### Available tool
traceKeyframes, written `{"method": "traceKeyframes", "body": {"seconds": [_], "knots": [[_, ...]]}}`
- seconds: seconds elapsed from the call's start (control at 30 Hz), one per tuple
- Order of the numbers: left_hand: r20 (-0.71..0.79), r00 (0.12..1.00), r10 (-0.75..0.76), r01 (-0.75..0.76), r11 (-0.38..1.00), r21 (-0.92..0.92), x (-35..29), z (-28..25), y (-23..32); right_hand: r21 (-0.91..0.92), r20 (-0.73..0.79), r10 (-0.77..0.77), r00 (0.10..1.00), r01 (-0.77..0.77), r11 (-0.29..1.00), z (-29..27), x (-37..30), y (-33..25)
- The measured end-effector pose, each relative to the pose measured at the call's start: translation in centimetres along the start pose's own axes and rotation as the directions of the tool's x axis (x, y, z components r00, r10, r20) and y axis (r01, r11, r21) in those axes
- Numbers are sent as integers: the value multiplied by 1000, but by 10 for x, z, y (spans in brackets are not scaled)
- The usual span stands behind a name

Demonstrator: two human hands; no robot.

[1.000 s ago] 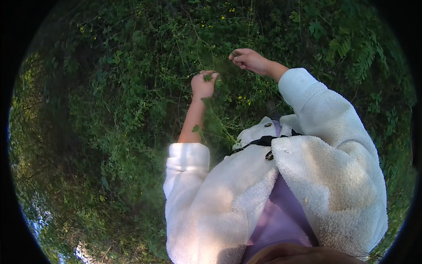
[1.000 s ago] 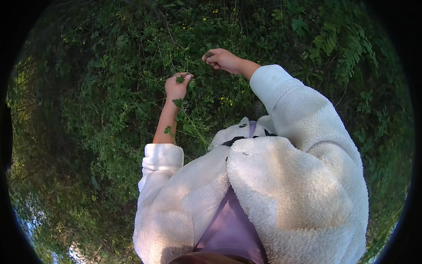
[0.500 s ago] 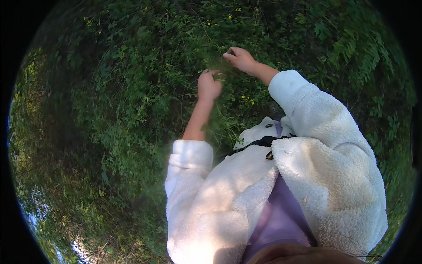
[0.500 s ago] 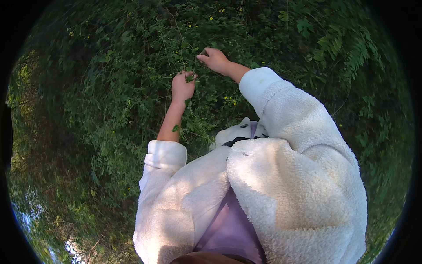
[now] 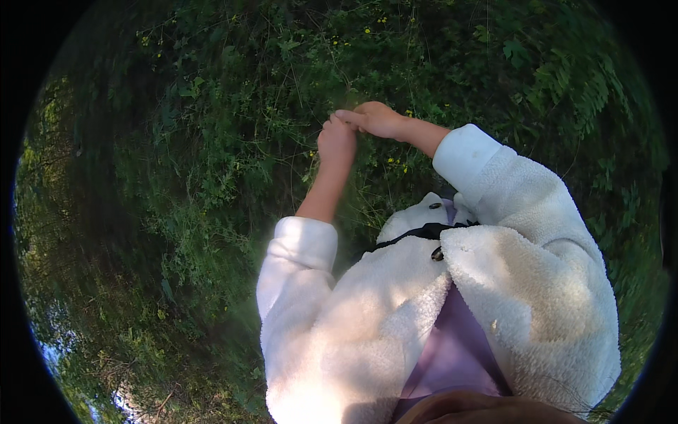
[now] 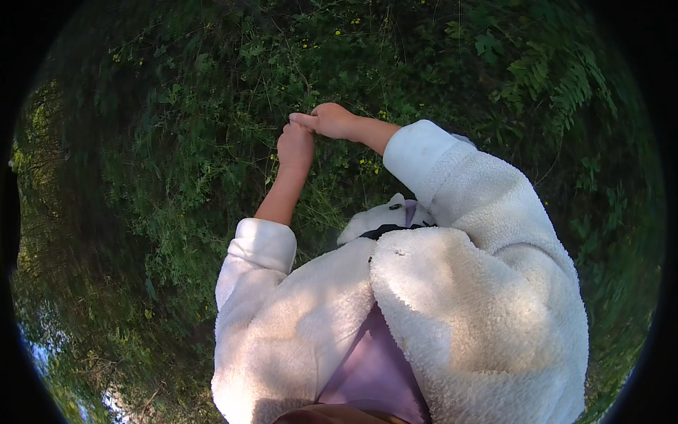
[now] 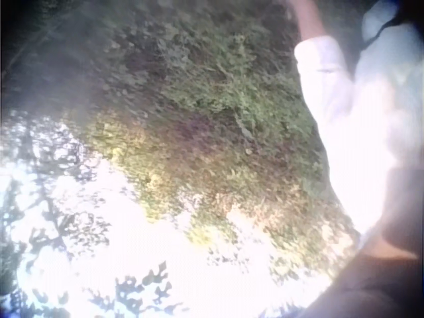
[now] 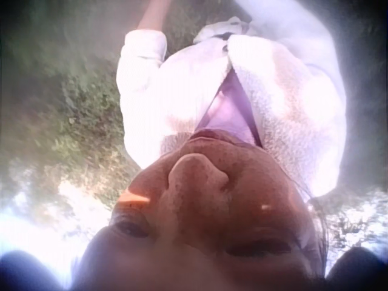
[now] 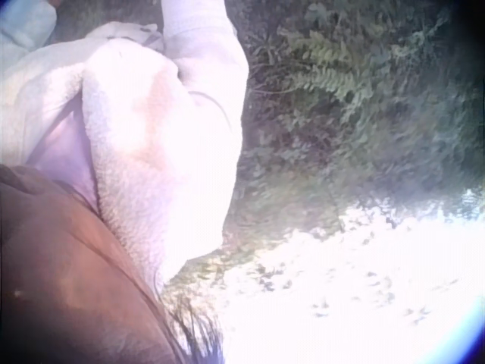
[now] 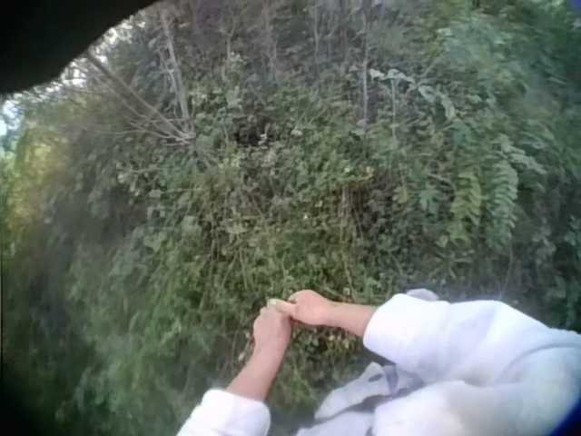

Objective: The person holds a white bucket containing green plant material, then repeatedly reaches into nearby vegetation to pluck small leaves or stems and place them into the bucket. The person continues this picking and depositing cycle throughout the clip.

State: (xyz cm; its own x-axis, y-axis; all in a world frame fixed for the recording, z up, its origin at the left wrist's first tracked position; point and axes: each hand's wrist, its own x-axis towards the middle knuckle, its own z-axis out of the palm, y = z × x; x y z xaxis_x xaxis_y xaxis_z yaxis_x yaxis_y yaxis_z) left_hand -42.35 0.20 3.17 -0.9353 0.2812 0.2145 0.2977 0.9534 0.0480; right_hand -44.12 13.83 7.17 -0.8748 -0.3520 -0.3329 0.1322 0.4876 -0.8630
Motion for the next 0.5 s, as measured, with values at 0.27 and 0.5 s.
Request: {"method": "traceKeyframes", "body": {"seconds": [0.27,0.5], "knots": [[177,984,15,-36,993,112,-8,-4,-12,10,60,23,998,-24,1000,4,-5,17],[178,984,-12,-1,997,71,-42,6,-70,762,65,122,990,-128,634,-89,-33,44]]}}
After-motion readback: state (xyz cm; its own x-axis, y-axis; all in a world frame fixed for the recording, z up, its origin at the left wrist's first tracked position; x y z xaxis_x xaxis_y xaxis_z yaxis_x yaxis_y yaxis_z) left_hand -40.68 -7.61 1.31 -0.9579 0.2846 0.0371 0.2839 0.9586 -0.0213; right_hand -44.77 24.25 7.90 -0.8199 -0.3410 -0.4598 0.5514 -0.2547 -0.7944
